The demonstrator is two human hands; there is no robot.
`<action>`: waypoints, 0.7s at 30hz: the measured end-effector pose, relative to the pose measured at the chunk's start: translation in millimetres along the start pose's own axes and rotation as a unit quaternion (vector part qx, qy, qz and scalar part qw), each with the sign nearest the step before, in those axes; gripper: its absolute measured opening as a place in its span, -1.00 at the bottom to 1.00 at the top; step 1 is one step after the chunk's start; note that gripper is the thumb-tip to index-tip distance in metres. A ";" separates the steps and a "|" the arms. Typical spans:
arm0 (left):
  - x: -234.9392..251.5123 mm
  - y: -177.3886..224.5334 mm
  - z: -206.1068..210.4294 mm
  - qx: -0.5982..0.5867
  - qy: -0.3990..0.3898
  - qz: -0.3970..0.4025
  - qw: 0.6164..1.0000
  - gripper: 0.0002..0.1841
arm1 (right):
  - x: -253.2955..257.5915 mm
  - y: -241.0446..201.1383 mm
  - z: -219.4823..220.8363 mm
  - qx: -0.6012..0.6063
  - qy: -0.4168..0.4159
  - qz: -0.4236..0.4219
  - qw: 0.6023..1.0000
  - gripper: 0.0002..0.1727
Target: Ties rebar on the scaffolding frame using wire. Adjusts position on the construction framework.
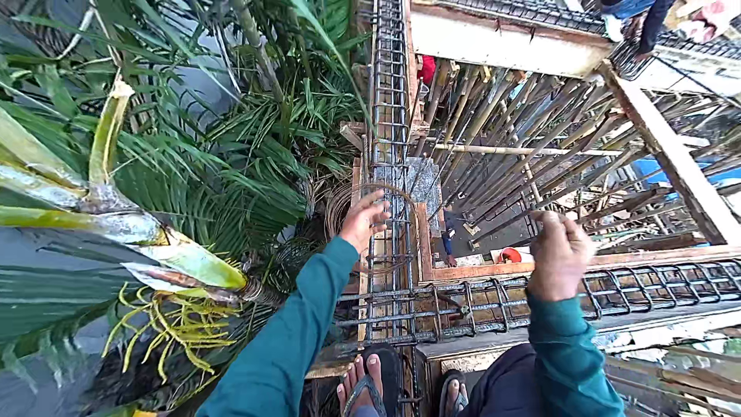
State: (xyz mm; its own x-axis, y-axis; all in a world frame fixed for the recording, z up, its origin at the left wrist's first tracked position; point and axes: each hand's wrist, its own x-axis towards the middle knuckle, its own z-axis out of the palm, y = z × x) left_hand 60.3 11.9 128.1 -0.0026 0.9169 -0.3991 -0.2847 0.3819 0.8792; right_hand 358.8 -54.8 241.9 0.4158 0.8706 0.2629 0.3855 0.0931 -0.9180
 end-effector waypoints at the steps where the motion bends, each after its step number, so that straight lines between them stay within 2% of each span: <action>1: -5.4 -1.5 -3.9 0.012 -0.032 -0.001 0.999 -0.58 | -2.1 0.6 3.9 -0.011 -0.037 0.030 0.999 -0.63; 3: -10.3 -3.8 -5.6 -0.023 -0.071 -0.018 0.997 -0.60 | -3.1 1.7 12.8 0.004 -0.094 0.099 0.991 -0.59; 4: -11.8 -4.7 -5.8 -0.053 -0.065 -0.033 0.996 -0.58 | -2.4 4.4 18.0 0.041 -0.110 0.135 0.984 -0.60; 7: -9.8 -9.0 -12.1 -0.082 0.021 -0.055 0.995 -0.55 | 4.2 7.0 27.5 0.226 -0.102 0.257 0.934 -0.59; 9: -10.2 -11.2 -18.2 -0.067 0.070 -0.047 0.994 -0.58 | 11.5 5.7 25.4 0.322 -0.056 0.284 0.902 -0.57; 12: -11.4 -11.5 -26.1 -0.056 0.091 -0.035 0.994 -0.55 | 22.3 4.0 9.1 0.373 0.024 0.221 0.901 -0.60; 16: -7.0 -15.2 -31.5 -0.051 0.099 -0.034 0.993 -0.54 | 27.8 2.5 -21.8 0.339 0.133 0.102 0.926 -0.56; 21: -0.5 -13.6 -28.2 -0.030 0.107 -0.027 0.993 -0.54 | 21.8 -12.6 -48.2 0.319 0.221 0.010 0.921 -0.47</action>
State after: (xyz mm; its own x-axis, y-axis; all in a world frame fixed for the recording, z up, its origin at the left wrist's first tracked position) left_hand 37.2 3.0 109.0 -0.1879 0.8466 -0.4980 -0.3474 0.4170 0.8399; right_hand 402.7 -60.3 273.5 0.7672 0.6063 0.2092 -0.1307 0.4671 -0.8745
